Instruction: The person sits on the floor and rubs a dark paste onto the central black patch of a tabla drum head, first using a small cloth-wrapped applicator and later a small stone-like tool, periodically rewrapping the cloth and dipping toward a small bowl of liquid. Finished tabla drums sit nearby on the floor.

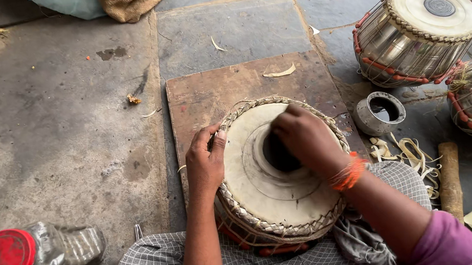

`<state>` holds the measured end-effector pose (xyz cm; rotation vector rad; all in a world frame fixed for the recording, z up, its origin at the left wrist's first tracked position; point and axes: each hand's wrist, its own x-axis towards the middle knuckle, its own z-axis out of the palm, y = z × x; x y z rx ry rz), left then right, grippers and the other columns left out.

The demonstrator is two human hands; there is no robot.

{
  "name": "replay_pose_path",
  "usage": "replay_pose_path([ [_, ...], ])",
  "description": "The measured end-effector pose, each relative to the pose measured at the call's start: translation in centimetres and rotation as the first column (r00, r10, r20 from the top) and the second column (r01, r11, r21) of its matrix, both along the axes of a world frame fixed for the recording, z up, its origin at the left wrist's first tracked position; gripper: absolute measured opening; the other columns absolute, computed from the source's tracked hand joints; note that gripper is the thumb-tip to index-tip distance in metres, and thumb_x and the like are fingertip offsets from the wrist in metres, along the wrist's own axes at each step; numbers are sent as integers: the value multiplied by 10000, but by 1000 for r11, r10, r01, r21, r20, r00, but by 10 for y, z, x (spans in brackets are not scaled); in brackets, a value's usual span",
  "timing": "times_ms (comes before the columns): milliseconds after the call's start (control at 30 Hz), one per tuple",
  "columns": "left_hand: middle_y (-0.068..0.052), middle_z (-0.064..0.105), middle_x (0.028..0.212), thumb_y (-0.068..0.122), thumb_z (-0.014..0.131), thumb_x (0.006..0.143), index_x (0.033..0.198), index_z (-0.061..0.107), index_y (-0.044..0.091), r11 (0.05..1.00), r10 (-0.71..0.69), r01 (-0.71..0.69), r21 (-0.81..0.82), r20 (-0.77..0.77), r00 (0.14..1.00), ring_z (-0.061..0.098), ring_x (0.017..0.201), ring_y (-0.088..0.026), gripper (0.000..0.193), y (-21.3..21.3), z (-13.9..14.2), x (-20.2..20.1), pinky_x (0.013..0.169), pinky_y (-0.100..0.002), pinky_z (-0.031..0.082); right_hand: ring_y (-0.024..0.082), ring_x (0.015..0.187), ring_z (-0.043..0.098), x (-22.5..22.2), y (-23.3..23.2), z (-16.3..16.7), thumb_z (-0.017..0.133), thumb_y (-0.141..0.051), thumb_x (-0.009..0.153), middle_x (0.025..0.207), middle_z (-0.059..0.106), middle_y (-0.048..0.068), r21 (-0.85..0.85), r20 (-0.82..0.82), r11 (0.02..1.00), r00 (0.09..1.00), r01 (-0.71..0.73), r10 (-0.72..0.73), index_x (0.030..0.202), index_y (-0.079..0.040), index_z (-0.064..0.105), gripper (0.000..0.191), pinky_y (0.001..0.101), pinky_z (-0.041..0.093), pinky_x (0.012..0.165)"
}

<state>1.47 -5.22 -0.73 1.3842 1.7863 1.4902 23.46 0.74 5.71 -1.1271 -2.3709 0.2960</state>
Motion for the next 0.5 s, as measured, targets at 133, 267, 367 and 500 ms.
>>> replay_pose_path([
  [133, -138, 738, 1163, 283, 647, 1004, 1200, 704, 71, 1000, 11, -11, -12, -21, 1000, 719, 1083, -290, 295, -1, -1, 0, 895, -392, 562, 282, 828, 693, 79, -2, 19, 767, -210, 860, 981, 699, 102, -159, 150, 980, 984, 121, -97, 967, -63, 773, 182, 389, 557, 748],
  [267, -148, 728, 1189, 271, 675, 973, 1236, 687, 61, 1000, -13, 12, -26, -10, 1000, 717, 1058, -293, 337, 0, -12, -2, 893, -400, 555, 189, 798, 686, 209, -49, 45, 747, -203, 890, 837, 753, 110, -817, 0, 535, 928, 215, -373, 1006, -12, 732, 223, 366, 578, 739],
  [367, -156, 725, 1200, 238, 717, 968, 1244, 693, 40, 996, -61, 66, 62, -74, 995, 690, 1088, -277, 340, 6, -19, -8, 925, -393, 530, 205, 822, 687, 301, -82, 44, 766, -216, 888, 857, 743, 106, -896, 137, 356, 928, 266, -347, 1003, -32, 736, 219, 374, 590, 760],
  [500, -79, 730, 1064, 246, 736, 953, 1275, 703, 67, 980, -189, 194, -41, 99, 977, 648, 951, -157, 370, 30, -18, -17, 865, -312, 529, 227, 855, 689, 387, -118, 5, 791, -234, 886, 883, 730, 101, -928, 256, 199, 927, 316, -275, 998, -58, 742, 214, 386, 605, 789],
])
